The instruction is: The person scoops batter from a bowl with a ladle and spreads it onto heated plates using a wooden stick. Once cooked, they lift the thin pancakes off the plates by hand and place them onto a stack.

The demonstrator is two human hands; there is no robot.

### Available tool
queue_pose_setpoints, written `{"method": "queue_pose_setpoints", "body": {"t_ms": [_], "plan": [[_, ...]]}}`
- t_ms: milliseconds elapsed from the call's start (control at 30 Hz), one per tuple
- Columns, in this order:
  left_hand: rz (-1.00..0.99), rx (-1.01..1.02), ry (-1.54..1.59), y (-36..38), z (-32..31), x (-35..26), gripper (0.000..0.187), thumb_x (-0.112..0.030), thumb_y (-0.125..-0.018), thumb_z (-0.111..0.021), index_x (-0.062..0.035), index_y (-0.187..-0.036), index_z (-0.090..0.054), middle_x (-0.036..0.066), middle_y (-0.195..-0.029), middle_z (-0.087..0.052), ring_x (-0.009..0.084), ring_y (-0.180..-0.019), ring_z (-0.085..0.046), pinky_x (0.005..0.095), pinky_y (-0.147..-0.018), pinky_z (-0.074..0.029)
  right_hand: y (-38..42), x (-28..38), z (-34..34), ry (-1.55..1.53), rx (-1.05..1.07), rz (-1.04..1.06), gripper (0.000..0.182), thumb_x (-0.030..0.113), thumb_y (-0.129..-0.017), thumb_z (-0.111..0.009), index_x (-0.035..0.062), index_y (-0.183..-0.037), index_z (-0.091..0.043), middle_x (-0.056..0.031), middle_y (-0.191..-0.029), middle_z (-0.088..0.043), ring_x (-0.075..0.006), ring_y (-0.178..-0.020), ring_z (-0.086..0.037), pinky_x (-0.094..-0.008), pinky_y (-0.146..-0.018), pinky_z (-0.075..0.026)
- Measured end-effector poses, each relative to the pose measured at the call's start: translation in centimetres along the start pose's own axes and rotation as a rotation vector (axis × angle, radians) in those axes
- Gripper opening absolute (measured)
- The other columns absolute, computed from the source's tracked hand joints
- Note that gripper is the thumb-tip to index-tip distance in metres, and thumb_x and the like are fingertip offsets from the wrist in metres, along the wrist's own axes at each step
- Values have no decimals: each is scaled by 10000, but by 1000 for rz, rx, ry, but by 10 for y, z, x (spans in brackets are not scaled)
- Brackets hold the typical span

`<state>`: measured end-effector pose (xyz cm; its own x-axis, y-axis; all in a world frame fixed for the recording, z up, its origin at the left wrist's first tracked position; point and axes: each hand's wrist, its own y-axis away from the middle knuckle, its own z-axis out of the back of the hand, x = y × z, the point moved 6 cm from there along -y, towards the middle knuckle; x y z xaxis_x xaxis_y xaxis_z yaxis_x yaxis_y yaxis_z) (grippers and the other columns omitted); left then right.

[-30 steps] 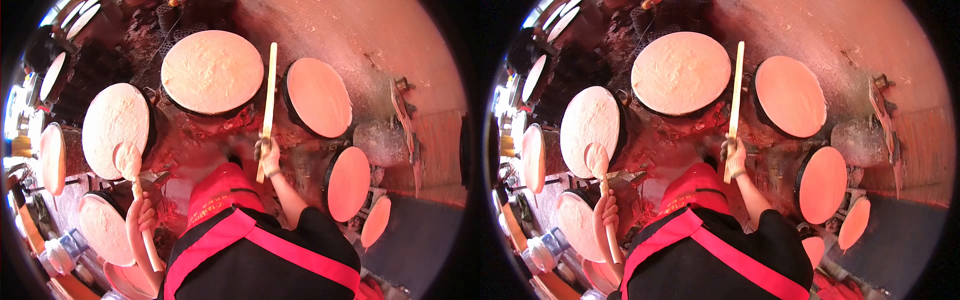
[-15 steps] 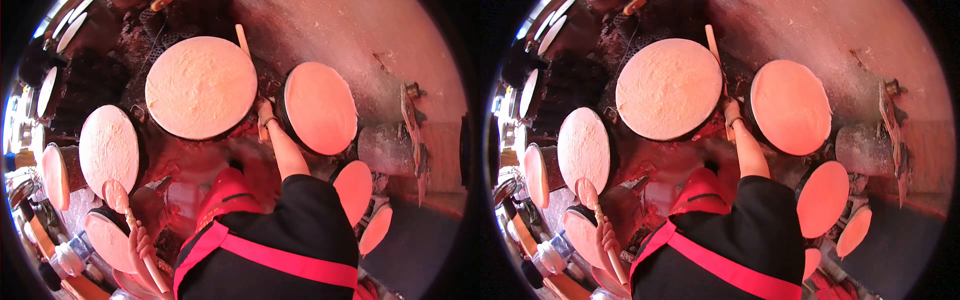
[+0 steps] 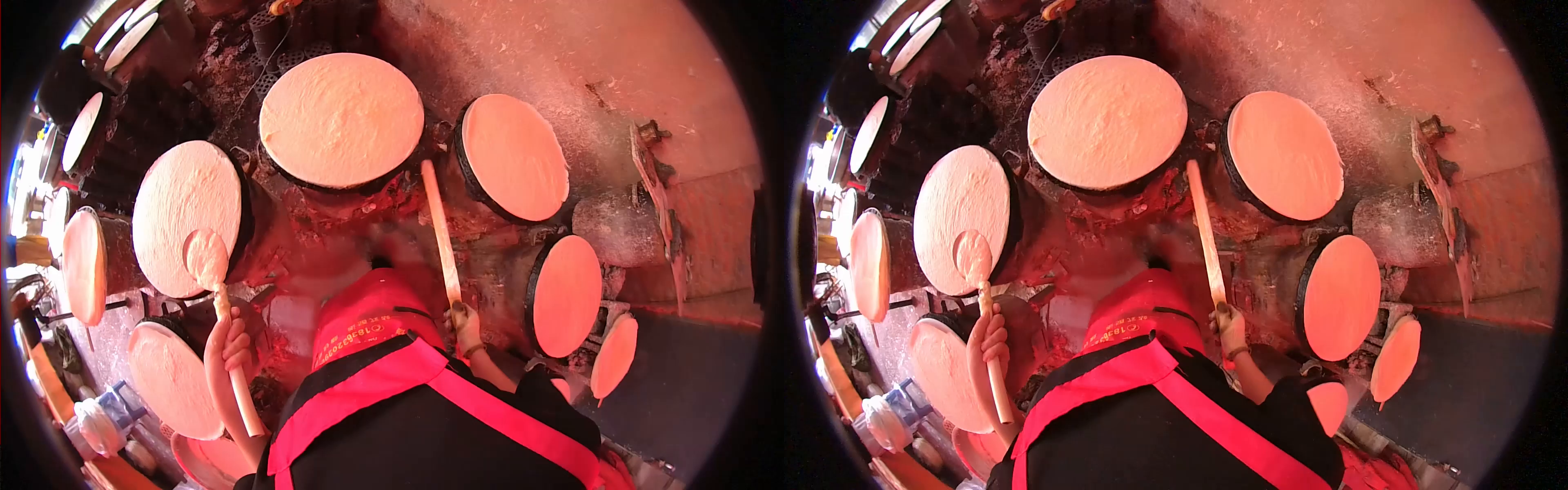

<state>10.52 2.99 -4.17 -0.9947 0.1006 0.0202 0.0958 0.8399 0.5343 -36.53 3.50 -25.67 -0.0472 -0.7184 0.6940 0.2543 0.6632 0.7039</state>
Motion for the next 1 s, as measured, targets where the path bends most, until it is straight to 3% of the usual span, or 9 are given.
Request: {"method": "queue_pose_setpoints", "body": {"t_ms": [233,467,500,567,633,700,767,900,1000], "plan": [[-38,46,36,40,45,-19,265,-159,-1035,-335,52,-1166,-427,-3,-729,-339,56,-518,-312,190,-390,-314,58,71,-66,-116,259,192,514,542,-866,-606,33,-802,-583,-20,-547,-522,-95,-423,-460,-233,-363,-311],[-372,-142,-36,94,89,-33,169,-91,-968,-466,5,-1106,-450,-15,-703,-362,21,-454,-287,145,-326,-241,49,143,-193,140,623,362,456,481,-879,-625,26,-889,-598,-11,-557,-529,-65,-401,-438,-199,-359,-306],[-425,-189,-39,104,93,-32,166,-81,-962,-469,6,-1102,-449,-16,-706,-362,18,-458,-290,143,-330,-241,57,161,-214,353,589,445,362,348,-897,-652,0,-993,-624,-46,-704,-629,-87,-557,-568,-215,-497,-447],[-539,-252,-19,122,97,-29,164,-46,-946,-460,1,-1101,-440,-6,-714,-367,17,-463,-289,141,-337,-247,55,191,-271,475,627,905,319,238,-907,-638,-16,-1100,-626,-65,-910,-675,-106,-817,-622,-241,-748,-492],[-604,-269,70,132,101,-24,165,-43,-946,-452,-4,-1105,-431,-1,-716,-369,17,-467,-292,141,-336,-248,51,215,-333,559,751,891,316,184,-912,-613,-22,-1151,-618,-64,-1054,-662,-121,-999,-582,-268,-910,-437],[-707,-325,90,145,110,-22,167,-37,-945,-445,-7,-1109,-424,1,-716,-370,18,-466,-294,144,-335,-251,50,228,-400,730,882,733,190,178,-903,-616,11,-977,-671,8,-775,-609,-69,-730,-525,-236,-667,-435],[-795,-287,198,152,117,-15,174,-37,-943,-463,8,-1107,-426,5,-718,-376,23,-477,-311,144,-343,-270,58,231,-465,798,994,657,178,195,-891,-628,22,-865,-661,35,-648,-518,-54,-617,-450,-242,-561,-374],[-991,-307,466,164,108,1,218,-56,-949,-485,42,-1134,-423,26,-757,-392,35,-500,-344,150,-347,-292,105,212,-589,1055,1263,871,281,289,-858,-592,17,-823,-655,-27,-582,-531,-110,-561,-482,-283,-519,-383],[-1142,-325,616,183,108,25,210,-51,-953,-473,46,-1134,-427,27,-748,-391,36,-498,-346,153,-344,-296,166,169,-657,1171,1509,773,282,295,-820,-583,27,-854,-662,-59,-616,-595,-129,-528,-494,-286,-509,-383]]}}
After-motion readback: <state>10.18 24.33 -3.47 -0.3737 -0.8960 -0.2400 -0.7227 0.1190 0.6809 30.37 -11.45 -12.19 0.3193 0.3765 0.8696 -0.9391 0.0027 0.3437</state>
